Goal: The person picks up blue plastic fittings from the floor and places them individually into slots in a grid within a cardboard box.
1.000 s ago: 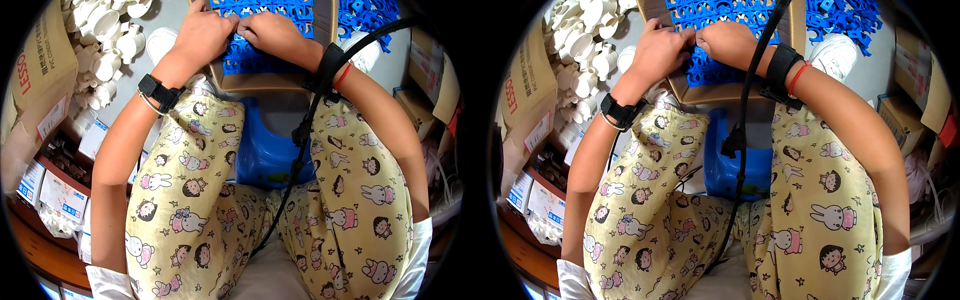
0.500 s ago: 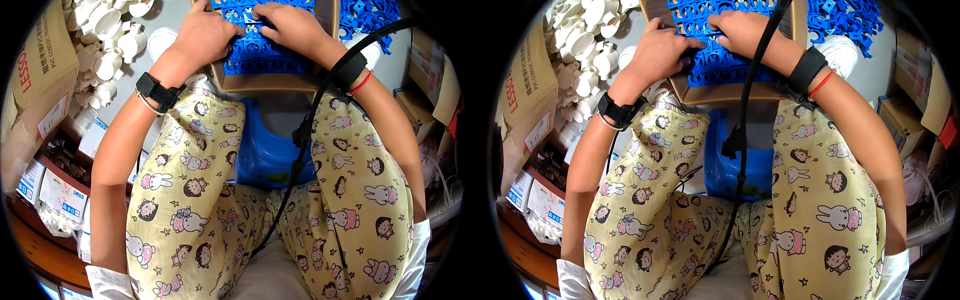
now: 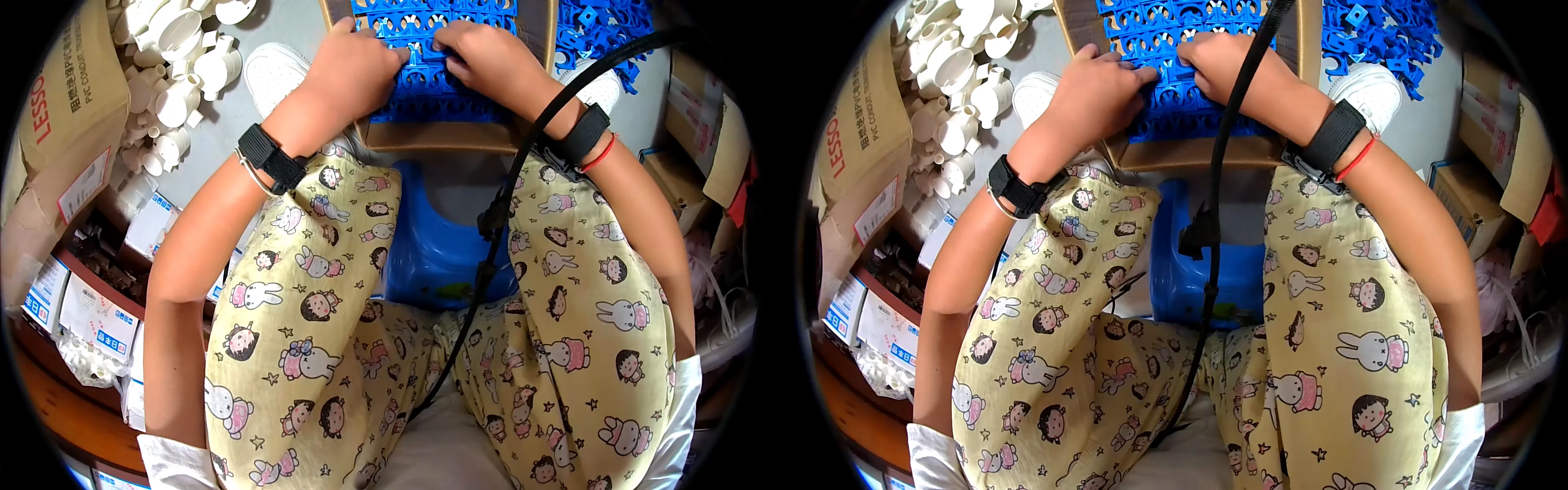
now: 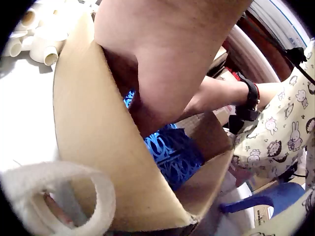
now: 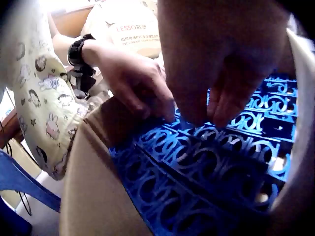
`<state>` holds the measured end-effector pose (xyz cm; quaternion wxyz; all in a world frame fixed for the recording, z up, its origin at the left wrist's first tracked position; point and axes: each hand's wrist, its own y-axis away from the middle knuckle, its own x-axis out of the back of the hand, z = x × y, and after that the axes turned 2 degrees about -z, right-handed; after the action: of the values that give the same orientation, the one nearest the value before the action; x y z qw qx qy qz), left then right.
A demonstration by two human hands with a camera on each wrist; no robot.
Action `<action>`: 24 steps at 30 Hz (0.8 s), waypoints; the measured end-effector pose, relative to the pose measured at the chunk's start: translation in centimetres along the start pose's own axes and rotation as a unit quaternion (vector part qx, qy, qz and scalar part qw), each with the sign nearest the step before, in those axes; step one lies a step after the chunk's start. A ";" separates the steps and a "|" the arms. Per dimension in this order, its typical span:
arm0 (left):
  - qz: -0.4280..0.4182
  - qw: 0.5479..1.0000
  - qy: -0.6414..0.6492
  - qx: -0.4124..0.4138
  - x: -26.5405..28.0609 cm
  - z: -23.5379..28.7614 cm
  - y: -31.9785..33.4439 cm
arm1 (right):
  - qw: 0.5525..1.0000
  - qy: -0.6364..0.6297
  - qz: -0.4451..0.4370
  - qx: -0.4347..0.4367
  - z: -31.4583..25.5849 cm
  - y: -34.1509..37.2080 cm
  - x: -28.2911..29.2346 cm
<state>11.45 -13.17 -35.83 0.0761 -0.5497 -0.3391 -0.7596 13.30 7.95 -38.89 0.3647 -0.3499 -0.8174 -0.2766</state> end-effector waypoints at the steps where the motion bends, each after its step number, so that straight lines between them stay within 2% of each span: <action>1: 0.020 1.000 0.009 0.009 -0.3 0.2 0.1 | 1.000 0.000 -0.001 0.001 0.1 0.0 -0.1; 3: 0.040 0.999 0.018 0.019 -0.8 0.7 0.2 | 0.999 -0.019 -0.037 -0.022 0.2 -0.2 0.0; 5: 0.113 0.993 0.034 0.029 -1.3 1.3 0.3 | 0.999 -0.025 -0.034 -0.015 0.0 -0.2 -0.2; 8: 0.096 0.994 0.028 0.052 -1.8 1.7 0.3 | 0.999 -0.038 -0.030 -0.017 -0.1 -0.1 -0.5; 12: 0.104 0.994 0.005 0.041 -2.1 1.7 0.2 | 0.999 -0.047 -0.023 -0.014 0.2 -0.2 -0.8; 15: 0.086 0.994 0.046 0.054 -1.8 1.8 -0.2 | 0.999 -0.047 -0.013 0.023 0.3 -0.1 -1.0; 17: 0.066 0.983 0.156 0.073 -1.7 1.5 -0.8 | 0.999 -0.046 0.007 0.027 0.3 -0.2 -1.3; 20: 0.088 0.974 0.197 0.067 -1.8 1.0 -1.3 | 0.997 -0.057 0.031 0.042 0.7 -0.4 -1.5; 24: 0.098 0.975 0.186 0.074 -1.6 0.5 -2.0 | 0.996 -0.061 0.039 0.051 0.9 -0.6 -1.7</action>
<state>11.50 -11.74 -38.05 0.2525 -0.4223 -0.3191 -0.8100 13.25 7.61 -40.86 0.3417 -0.3786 -0.8369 -0.1987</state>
